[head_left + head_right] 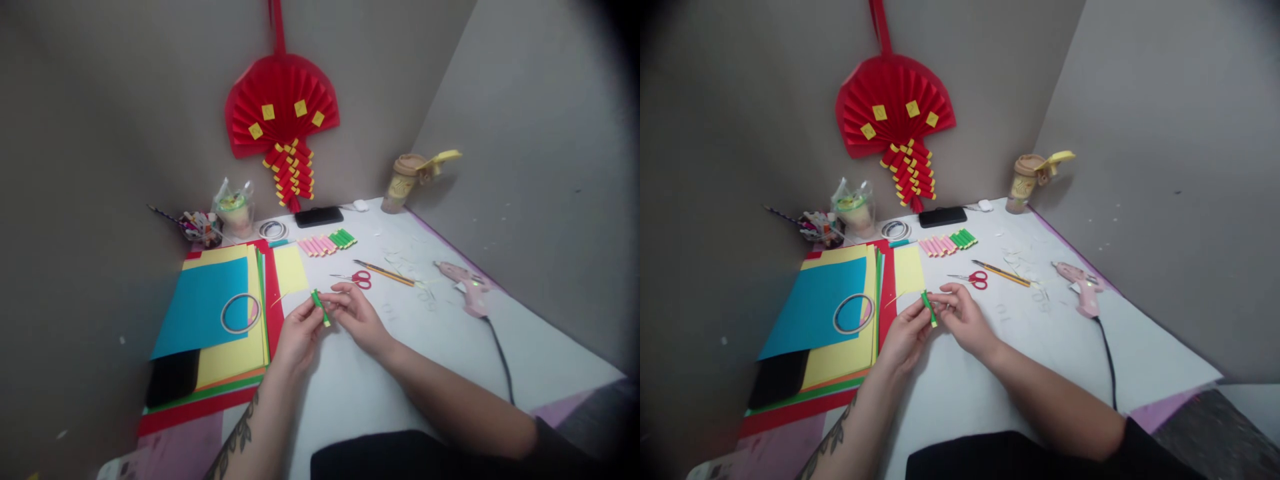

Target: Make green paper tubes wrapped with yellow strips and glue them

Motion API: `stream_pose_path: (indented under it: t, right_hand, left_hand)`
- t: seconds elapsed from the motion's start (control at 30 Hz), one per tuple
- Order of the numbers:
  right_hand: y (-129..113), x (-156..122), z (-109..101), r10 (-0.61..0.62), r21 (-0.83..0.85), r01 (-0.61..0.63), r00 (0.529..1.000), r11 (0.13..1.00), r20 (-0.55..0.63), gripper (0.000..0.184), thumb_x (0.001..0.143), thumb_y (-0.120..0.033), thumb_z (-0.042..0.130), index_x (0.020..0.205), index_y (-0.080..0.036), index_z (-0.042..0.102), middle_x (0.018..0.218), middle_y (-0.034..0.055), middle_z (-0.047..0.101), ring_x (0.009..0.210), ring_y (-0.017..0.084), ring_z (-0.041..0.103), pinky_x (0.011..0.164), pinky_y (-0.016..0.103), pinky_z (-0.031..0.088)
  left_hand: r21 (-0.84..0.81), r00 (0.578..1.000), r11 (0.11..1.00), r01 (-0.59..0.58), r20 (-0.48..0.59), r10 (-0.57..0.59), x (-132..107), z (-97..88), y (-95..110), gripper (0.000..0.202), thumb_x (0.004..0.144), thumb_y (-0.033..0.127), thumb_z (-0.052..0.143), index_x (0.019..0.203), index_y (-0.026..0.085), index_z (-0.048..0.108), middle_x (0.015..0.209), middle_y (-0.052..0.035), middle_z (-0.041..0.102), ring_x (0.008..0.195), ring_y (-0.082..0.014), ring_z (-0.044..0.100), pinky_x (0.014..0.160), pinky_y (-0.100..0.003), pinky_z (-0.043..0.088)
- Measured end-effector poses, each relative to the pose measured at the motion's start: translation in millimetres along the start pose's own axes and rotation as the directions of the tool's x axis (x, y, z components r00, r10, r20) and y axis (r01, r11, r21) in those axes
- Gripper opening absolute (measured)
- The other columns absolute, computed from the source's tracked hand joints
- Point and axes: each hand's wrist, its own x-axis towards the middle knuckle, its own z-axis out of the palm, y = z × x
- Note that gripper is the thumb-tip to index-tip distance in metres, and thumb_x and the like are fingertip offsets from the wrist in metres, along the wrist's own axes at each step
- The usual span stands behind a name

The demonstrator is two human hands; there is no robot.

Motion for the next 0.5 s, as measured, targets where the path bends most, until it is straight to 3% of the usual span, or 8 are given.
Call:
stream_pose_path:
  t: [0.23,0.5]
  right_hand:
    - [-0.2,-0.1,-0.2,-0.014,-0.034,0.014,1.000,0.999,0.008,0.031,0.078,-0.025,0.060,0.103,-0.025,0.041,0.111,0.0078,0.068,0.089,0.018,0.062,0.083,0.039,0.048]
    - [1.1,-2.0,-1.0,-0.048,-0.181,0.058,0.997,0.982,0.063,0.032,0.079,-0.017,0.055,0.106,-0.024,0.040,0.117,0.0101,0.064,0.096,0.020,0.063,0.081,0.038,0.048]
  left_hand:
    - [0.001,1.000,1.000,0.004,-0.011,-0.004,0.9,-1.4,-0.1,0.032,0.069,0.022,0.075,0.100,0.014,0.070,0.096,-0.0096,0.071,0.089,-0.0179,0.066,0.081,-0.025,0.050]
    - [0.025,1.000,1.000,0.002,-0.015,-0.002,2.1,-2.8,2.0,0.028,0.073,0.030,0.071,0.094,0.012,0.070,0.091,-0.0113,0.071,0.085,-0.0193,0.067,0.078,-0.029,0.051]
